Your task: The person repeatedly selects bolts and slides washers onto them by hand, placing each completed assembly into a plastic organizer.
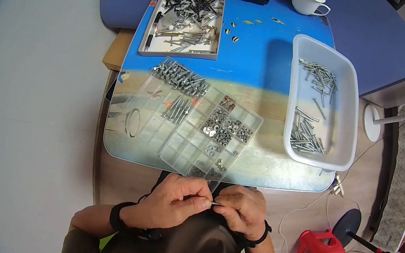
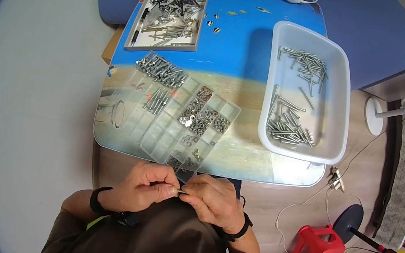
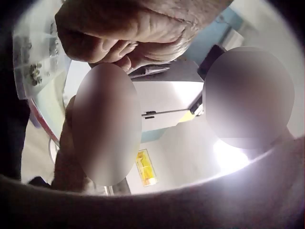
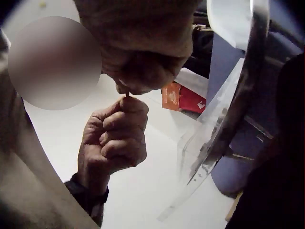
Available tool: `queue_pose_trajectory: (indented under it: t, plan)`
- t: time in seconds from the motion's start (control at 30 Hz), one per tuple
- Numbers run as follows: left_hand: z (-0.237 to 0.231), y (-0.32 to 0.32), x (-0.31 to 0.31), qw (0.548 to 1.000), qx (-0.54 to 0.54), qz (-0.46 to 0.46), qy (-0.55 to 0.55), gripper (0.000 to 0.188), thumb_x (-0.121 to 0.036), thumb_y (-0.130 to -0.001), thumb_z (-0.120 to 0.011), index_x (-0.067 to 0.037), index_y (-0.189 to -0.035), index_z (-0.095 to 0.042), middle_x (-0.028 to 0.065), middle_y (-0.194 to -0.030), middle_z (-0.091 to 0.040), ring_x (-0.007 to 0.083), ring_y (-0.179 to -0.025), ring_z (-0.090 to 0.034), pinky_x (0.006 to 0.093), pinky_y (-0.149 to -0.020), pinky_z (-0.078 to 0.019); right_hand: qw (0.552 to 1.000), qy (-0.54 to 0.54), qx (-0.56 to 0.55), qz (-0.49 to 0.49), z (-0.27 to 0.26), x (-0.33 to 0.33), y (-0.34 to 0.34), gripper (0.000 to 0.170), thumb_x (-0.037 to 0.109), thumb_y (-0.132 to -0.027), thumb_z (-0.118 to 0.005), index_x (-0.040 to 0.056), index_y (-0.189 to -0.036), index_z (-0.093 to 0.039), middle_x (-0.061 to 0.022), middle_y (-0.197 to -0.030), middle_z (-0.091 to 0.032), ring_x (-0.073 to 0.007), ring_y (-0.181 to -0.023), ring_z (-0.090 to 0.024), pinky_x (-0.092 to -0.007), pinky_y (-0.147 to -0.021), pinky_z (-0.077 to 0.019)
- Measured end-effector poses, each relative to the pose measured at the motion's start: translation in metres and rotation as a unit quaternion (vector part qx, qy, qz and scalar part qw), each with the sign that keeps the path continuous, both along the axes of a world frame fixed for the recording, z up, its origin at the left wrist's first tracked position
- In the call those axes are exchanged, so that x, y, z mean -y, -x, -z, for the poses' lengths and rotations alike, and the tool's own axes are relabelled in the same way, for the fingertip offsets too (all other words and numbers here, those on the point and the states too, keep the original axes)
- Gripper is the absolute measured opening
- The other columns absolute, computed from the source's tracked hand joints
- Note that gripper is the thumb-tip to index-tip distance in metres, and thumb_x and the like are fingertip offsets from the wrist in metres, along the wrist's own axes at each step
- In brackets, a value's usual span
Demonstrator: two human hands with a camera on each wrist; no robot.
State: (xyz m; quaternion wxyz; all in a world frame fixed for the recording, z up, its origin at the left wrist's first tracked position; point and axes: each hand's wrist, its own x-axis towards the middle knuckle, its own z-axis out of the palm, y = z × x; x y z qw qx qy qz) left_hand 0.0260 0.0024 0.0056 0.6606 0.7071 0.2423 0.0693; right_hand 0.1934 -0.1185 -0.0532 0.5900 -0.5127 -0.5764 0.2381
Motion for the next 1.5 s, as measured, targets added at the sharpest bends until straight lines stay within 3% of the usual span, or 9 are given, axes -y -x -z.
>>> queue_pose_trajectory:
  t: [0.1,0.4,0.5,0.57,0.77,0.87,1.03,1.23,1.5]
  plan:
    - [0.002,0.0,-0.002,0.996,-0.048,0.02,0.074,0.009,-0.007,-0.092,-0.063,0.0,-0.087,-0.062,0.0106,-0.069,-0.06,0.0159,-0.059,-0.055,0.0286,-0.057,-0.0443,0.999,-0.004,0.049,-0.004,-0.001,-0.001,-0.002,0.017,0.018,-0.087,-0.075,0.0053,-0.086,-0.064,-0.0099,-0.078,-0.066,-0.0243,-0.065,-0.067,-0.0315,-0.055,-0.0501]
    - [0.012,-0.004,0.008,0.945,0.125,-0.021,-0.301,0.002,-0.002,-0.084,-0.065,-0.003,-0.083,-0.064,0.0081,-0.066,-0.055,0.022,-0.05,-0.056,0.0298,-0.047,-0.0441,0.999,0.009,0.04,-0.021,-0.006,-0.006,0.003,0.017,0.014,-0.093,-0.064,0.0034,-0.08,-0.059,-0.0086,-0.071,-0.06,-0.0248,-0.056,-0.059,-0.0328,-0.049,-0.046]
    - [0.016,-0.006,0.007,0.879,0.18,-0.015,-0.441,0.011,0.004,-0.071,-0.064,-0.003,-0.08,-0.062,0.0068,-0.064,-0.054,0.0208,-0.046,-0.053,0.0309,-0.045,-0.044,0.979,0.112,-0.146,-0.083,0.001,-0.001,0.006,0.028,0.018,-0.096,-0.06,0.0026,-0.073,-0.058,-0.0075,-0.064,-0.059,-0.0194,-0.051,-0.056,-0.029,-0.047,-0.0421]
    - [0.014,-0.006,0.005,0.847,0.195,0.012,-0.494,0.017,0.006,-0.063,-0.062,-0.003,-0.077,-0.06,0.0049,-0.062,-0.053,0.0187,-0.046,-0.054,0.0306,-0.045,-0.0444,0.902,0.208,-0.342,-0.164,0.001,0.003,0.005,0.039,0.025,-0.101,-0.054,0.0016,-0.07,-0.06,-0.0053,-0.059,-0.058,-0.0127,-0.049,-0.051,-0.0263,-0.047,-0.0388]
    - [0.013,-0.005,0.004,0.892,0.173,-0.012,-0.417,0.012,0.001,-0.076,-0.066,-0.003,-0.086,-0.061,0.0068,-0.064,-0.058,0.021,-0.049,-0.059,0.0319,-0.045,-0.0456,0.936,0.217,-0.264,-0.083,-0.005,0.001,0.002,0.044,0.037,-0.101,-0.055,0.0004,-0.08,-0.068,-0.0032,-0.064,-0.06,-0.0084,-0.05,-0.047,-0.0256,-0.047,-0.0371]
    - [0.014,0.0,0.004,0.899,0.161,-0.011,-0.406,0.011,-0.001,-0.08,-0.066,-0.003,-0.089,-0.061,0.0079,-0.065,-0.06,0.0221,-0.05,-0.06,0.0324,-0.046,-0.0463,0.953,0.141,-0.263,-0.056,-0.001,0.004,0.002,0.029,0.03,-0.091,-0.065,0.0009,-0.087,-0.067,-0.0021,-0.065,-0.058,-0.0079,-0.051,-0.048,-0.0245,-0.049,-0.0361]
    - [0.011,0.003,0.006,0.908,0.142,0.004,-0.394,0.013,0.0,-0.076,-0.067,-0.002,-0.087,-0.06,0.0094,-0.065,-0.059,0.0237,-0.052,-0.061,0.033,-0.048,-0.0485,0.952,0.226,-0.205,-0.029,-0.008,0.007,0.006,0.028,0.025,-0.09,-0.07,-0.0012,-0.092,-0.062,-0.0008,-0.072,-0.06,-0.0071,-0.063,-0.051,-0.0225,-0.058,-0.0402]
    - [0.013,0.005,0.013,0.896,0.155,0.007,-0.417,0.014,0.0,-0.073,-0.068,-0.003,-0.084,-0.06,0.008,-0.064,-0.058,0.023,-0.049,-0.059,0.0331,-0.046,-0.0473,0.959,0.173,-0.225,0.002,-0.001,0.001,0.017,0.01,0.01,-0.093,-0.065,0.0011,-0.096,-0.063,-0.0011,-0.069,-0.057,-0.0056,-0.06,-0.048,-0.0223,-0.055,-0.0378]
    - [0.012,0.011,0.016,0.895,0.157,0.017,-0.417,0.016,0.002,-0.07,-0.068,-0.004,-0.082,-0.058,0.0067,-0.063,-0.056,0.0216,-0.047,-0.057,0.0324,-0.045,-0.047,0.94,0.2,-0.276,-0.017,-0.005,0.008,0.014,0.015,0.007,-0.093,-0.063,-0.0006,-0.106,-0.06,0.0005,-0.071,-0.055,-0.0059,-0.062,-0.048,-0.022,-0.059,-0.0406]
